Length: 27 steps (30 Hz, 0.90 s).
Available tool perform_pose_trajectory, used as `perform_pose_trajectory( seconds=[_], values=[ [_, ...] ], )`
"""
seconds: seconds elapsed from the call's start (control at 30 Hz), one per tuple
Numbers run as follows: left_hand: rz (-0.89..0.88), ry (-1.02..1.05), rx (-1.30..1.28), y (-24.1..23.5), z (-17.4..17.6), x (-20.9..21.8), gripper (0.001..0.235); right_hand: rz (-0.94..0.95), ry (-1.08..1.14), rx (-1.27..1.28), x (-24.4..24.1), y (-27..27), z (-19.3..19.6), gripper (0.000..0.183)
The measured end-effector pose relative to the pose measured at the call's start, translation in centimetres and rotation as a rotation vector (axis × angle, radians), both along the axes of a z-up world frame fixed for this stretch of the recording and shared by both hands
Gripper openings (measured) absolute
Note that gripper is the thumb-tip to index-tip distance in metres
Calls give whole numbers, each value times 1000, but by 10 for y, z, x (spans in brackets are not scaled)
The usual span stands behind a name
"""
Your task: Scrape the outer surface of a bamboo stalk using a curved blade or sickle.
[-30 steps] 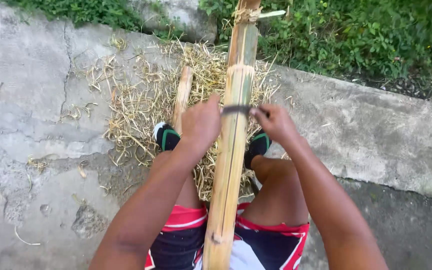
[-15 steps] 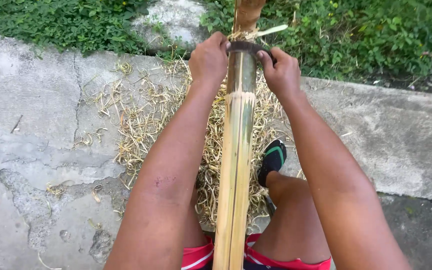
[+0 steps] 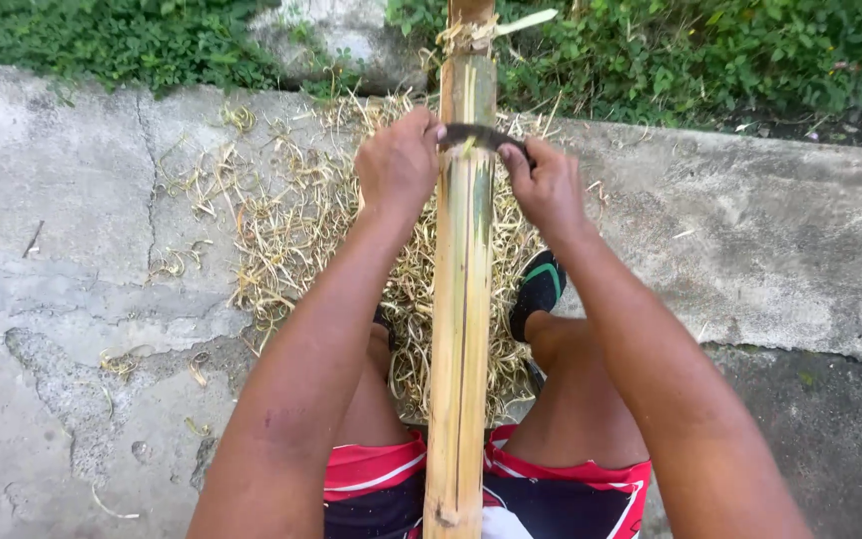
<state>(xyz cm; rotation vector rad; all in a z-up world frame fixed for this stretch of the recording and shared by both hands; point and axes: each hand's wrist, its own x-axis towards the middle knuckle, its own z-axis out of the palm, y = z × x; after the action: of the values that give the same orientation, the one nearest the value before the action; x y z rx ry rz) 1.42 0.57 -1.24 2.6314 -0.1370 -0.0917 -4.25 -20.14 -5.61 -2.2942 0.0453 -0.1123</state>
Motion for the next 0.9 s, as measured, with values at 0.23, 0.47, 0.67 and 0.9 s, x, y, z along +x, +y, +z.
perform_pose_trajectory(
  seconds=[0.23,0.47,0.67,0.9],
  values=[
    [1,112,111,-5,22,0,30,-41,172,-60,-1,3,18,48],
    [-77,-4,69,5,1,10,23,-95,33,-46,-13,12,21,46],
    [-156,45,24,20,17,-55,32,-75,300,81,-77,23,31,44],
    [-119,313,131,28,68,-141,22,117,536,226,-143,8,15,39]
  ],
)
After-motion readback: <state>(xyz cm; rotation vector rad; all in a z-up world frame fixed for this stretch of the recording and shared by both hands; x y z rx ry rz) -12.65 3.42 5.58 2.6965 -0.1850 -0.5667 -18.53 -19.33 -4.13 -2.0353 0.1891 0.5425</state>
